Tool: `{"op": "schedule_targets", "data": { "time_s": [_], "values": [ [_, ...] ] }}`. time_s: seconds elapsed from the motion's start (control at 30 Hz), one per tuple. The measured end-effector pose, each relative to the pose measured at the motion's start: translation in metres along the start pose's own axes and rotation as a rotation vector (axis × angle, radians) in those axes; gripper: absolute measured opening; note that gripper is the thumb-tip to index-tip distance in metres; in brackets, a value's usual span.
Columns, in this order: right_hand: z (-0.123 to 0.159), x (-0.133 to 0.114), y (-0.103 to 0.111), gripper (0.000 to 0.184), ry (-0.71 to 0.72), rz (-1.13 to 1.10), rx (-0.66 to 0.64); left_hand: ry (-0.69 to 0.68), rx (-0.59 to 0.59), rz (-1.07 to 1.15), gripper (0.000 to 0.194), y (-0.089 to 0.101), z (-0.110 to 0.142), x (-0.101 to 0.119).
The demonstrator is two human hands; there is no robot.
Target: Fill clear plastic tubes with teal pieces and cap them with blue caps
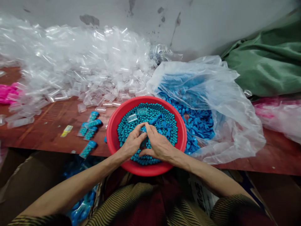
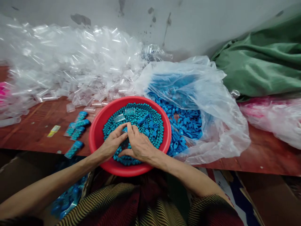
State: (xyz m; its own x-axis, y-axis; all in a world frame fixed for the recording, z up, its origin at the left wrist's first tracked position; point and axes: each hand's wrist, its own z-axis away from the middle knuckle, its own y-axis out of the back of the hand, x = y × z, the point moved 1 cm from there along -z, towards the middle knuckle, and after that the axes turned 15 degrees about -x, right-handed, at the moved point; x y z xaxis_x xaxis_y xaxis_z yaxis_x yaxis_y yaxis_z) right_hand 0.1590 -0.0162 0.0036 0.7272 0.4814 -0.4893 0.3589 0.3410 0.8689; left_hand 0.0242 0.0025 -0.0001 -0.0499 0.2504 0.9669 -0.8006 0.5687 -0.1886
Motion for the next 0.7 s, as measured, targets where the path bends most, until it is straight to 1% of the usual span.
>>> {"op": "schedule_targets", "data": {
  "time_s": [0.03, 0.07, 0.17, 0.27, 0.33, 0.43, 0.5, 0.6, 0.67, 0.7],
  "values": [
    [0.001, -0.001, -0.001, 0.096, -0.026, 0.033, -0.01, -0.001, -0.012, 0.004, 0.05, 0.0, 0.0, 0.0],
    [0.001, -0.003, -0.002, 0.093, -0.052, 0.057, -0.007, 0.001, -0.023, 0.002, 0.05, -0.001, 0.001, 0.001],
    [0.002, -0.007, 0.0, 0.086, -0.071, 0.06, 0.049, -0.004, -0.019, -0.022, 0.048, -0.003, 0.002, 0.004],
    [0.002, -0.01, 0.002, 0.079, -0.041, 0.04, 0.116, -0.033, 0.045, -0.048, 0.035, -0.007, 0.004, 0.008],
    [0.002, -0.012, 0.001, 0.075, -0.039, 0.052, 0.133, -0.059, 0.087, -0.111, 0.024, -0.01, 0.004, 0.009],
    [0.0, -0.015, -0.002, 0.076, -0.063, 0.086, 0.089, -0.091, 0.124, -0.236, 0.014, -0.013, 0.001, 0.007],
    [-0.003, -0.015, -0.001, 0.079, -0.083, 0.094, 0.037, -0.109, 0.147, -0.328, 0.011, -0.013, -0.001, 0.006],
    [-0.007, -0.008, 0.007, 0.085, -0.04, 0.04, -0.047, -0.107, 0.134, -0.48, 0.014, -0.005, -0.002, 0.01],
    [-0.008, 0.005, 0.014, 0.085, 0.005, -0.025, -0.092, -0.077, 0.126, -0.568, 0.022, 0.013, 0.004, 0.015],
    [-0.007, 0.013, 0.017, 0.081, 0.007, -0.052, -0.1, -0.06, 0.149, -0.609, 0.027, 0.026, 0.01, 0.018]
  ]
}}
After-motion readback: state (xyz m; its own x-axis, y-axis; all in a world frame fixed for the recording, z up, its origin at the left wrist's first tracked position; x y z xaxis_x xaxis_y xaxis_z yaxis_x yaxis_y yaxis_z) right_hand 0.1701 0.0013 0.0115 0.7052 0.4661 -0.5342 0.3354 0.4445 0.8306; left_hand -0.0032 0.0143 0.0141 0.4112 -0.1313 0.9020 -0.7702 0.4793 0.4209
